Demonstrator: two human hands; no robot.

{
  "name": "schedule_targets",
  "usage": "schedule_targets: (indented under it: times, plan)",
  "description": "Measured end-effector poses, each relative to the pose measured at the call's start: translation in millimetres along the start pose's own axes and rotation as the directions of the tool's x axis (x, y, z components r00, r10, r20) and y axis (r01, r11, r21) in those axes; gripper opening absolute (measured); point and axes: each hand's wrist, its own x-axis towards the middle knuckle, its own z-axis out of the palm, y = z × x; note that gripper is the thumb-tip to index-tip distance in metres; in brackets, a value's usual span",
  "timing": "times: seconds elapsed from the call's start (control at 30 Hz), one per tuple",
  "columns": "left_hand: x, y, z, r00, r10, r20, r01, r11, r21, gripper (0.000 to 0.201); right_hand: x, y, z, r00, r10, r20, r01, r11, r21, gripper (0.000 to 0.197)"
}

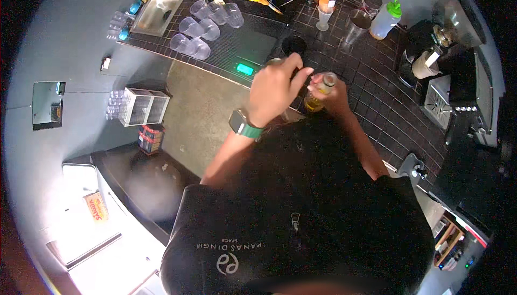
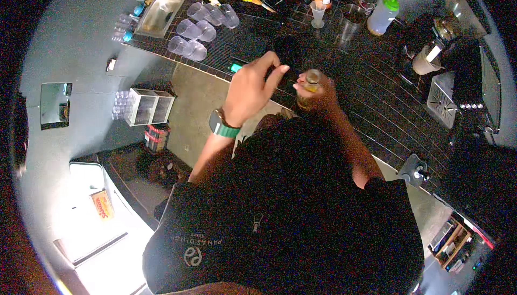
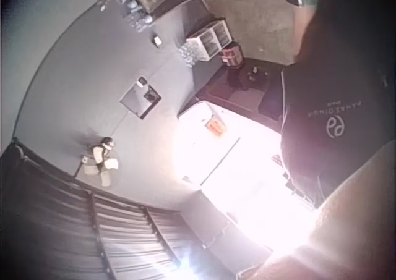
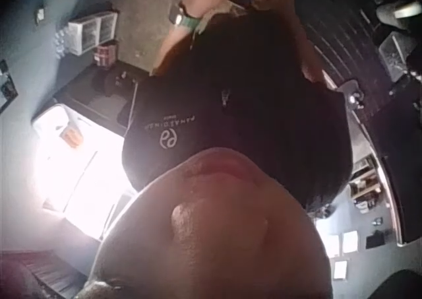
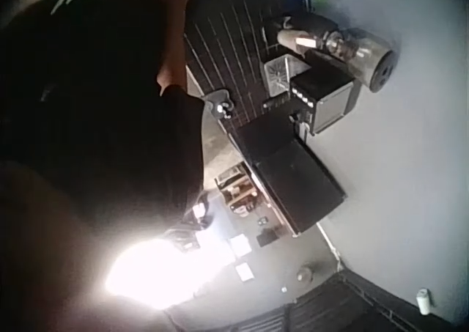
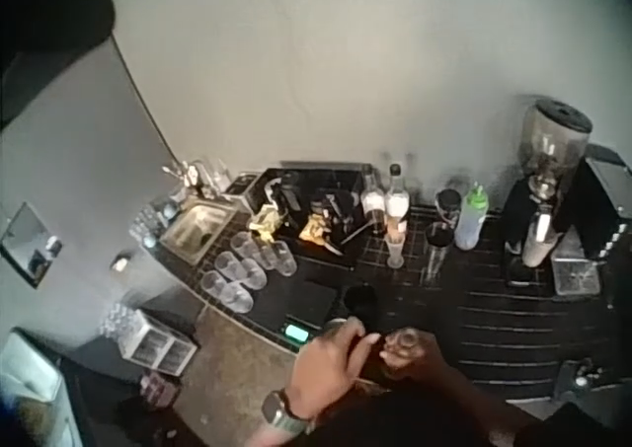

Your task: Preparing a mixed drink by measuring ingredients and using a cocktail shaker.

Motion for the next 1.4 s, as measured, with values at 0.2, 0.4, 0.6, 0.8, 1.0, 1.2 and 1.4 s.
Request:
schedule_targets:
  times: [0.2, 0.4, 0.6, 0.8, 1.0, 1.2, 1.4]
  plan:
    - [-28, -45, 40, 0.984, 0.139, 0.111, -0.092, 0.93, -0.355, 0.027, -8, 10, -26, 0.997, 0.043, -0.072, -0.033, 0.99, 0.14, 0.021]
    - [-62, -72, 85, 0.836, -0.065, 0.544, 0.337, 0.843, -0.418, 0.037, -27, 17, -56, 0.959, -0.005, -0.284, 0.031, 0.996, 0.089, 0.022]
    - [-60, -99, 169, 0.94, 0.008, 0.341, 0.139, 0.904, -0.404, 0.046, -26, 22, -76, 0.968, 0.003, -0.25, 0.011, 0.998, 0.057, 0.021]
    - [-43, -110, 224, 0.931, -0.046, 0.362, 0.075, 0.995, -0.066, 0.062, -21, 38, -89, 0.989, -0.094, -0.11, 0.077, 0.986, -0.151, 0.036]
    - [-29, -91, 210, 0.959, 0.097, 0.266, -0.031, 0.97, -0.239, 0.099, -19, 46, -95, 0.99, -0.143, -0.018, 0.14, 0.982, -0.125, 0.044]
    - [-9, -45, 203, 0.933, 0.145, 0.33, 0.133, 0.711, -0.69, 0.099, -12, 22, -95, 0.975, -0.179, 0.135, 0.205, 0.955, -0.213, 0.059]
    - [-22, -57, 231, 0.942, 0.048, 0.332, 0.245, 0.578, -0.778, 0.079, 72, -92, -181, 0.654, 0.423, 0.627, -0.118, 0.876, -0.467, 0.077]
